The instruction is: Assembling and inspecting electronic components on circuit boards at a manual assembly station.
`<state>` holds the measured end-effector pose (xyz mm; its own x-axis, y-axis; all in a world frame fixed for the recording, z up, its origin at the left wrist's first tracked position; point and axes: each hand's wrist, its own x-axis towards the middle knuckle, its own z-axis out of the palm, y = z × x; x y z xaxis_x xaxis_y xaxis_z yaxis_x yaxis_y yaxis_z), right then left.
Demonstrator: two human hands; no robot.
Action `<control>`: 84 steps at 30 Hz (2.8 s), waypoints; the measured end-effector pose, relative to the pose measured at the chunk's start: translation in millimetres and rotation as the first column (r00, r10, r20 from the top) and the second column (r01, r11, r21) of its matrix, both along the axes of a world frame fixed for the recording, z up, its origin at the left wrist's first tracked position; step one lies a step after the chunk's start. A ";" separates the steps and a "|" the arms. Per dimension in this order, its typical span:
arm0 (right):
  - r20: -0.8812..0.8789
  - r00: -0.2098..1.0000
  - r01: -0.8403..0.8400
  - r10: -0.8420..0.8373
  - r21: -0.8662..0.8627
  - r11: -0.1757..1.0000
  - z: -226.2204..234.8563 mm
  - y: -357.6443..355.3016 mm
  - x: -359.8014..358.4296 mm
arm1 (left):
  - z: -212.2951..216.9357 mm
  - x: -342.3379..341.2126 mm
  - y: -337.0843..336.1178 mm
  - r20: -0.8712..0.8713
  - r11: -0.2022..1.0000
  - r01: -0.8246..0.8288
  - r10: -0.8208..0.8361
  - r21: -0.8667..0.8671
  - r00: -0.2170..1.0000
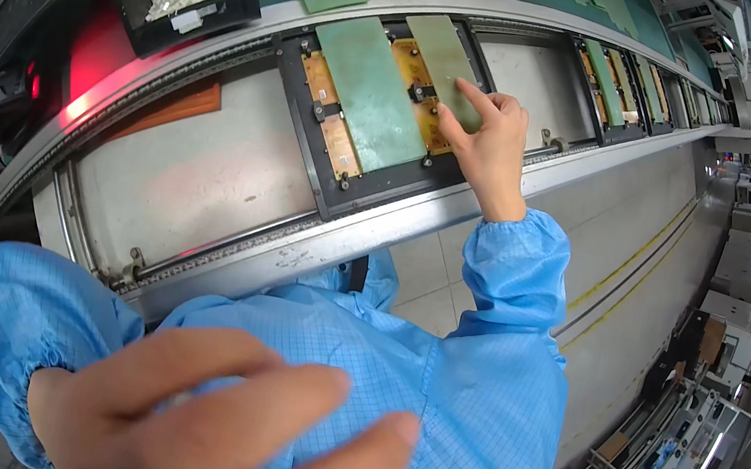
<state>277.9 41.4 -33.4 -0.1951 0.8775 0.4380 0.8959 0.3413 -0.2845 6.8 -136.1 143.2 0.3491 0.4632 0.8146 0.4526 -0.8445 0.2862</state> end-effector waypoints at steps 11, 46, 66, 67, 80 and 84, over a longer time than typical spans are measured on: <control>0.032 0.997 0.072 -0.072 0.004 0.997 -24.3 0.5 7.1 | 0.1 5.2 -14.6 -0.057 0.945 0.011 -0.032 -0.328 0.998; 0.470 0.730 -0.233 0.497 -0.512 0.827 -43.0 123.7 112.4 | -43.7 2.4 -303.4 0.214 -0.864 -0.499 0.500 0.061 -0.839; 0.082 0.250 -0.846 0.965 -0.466 0.258 84.3 31.6 -75.2 | -40.7 221.5 -564.2 0.700 -0.625 -0.458 -0.208 -0.632 -0.683; 0.102 0.225 -0.842 0.969 -0.480 0.246 89.5 29.3 -77.1 | -31.4 217.0 -554.0 0.716 -0.609 -0.485 -0.209 -0.628 -0.666; -0.977 0.084 -0.657 0.194 -0.200 -0.727 98.6 -110.6 -187.3 | -34.6 55.8 -264.3 0.956 0.237 -0.933 0.177 -0.271 -0.233; -0.900 0.245 -0.766 -0.360 0.048 -0.641 100.0 -128.9 -228.2 | -76.3 19.5 -166.6 0.948 0.597 -0.737 0.202 -0.317 -0.244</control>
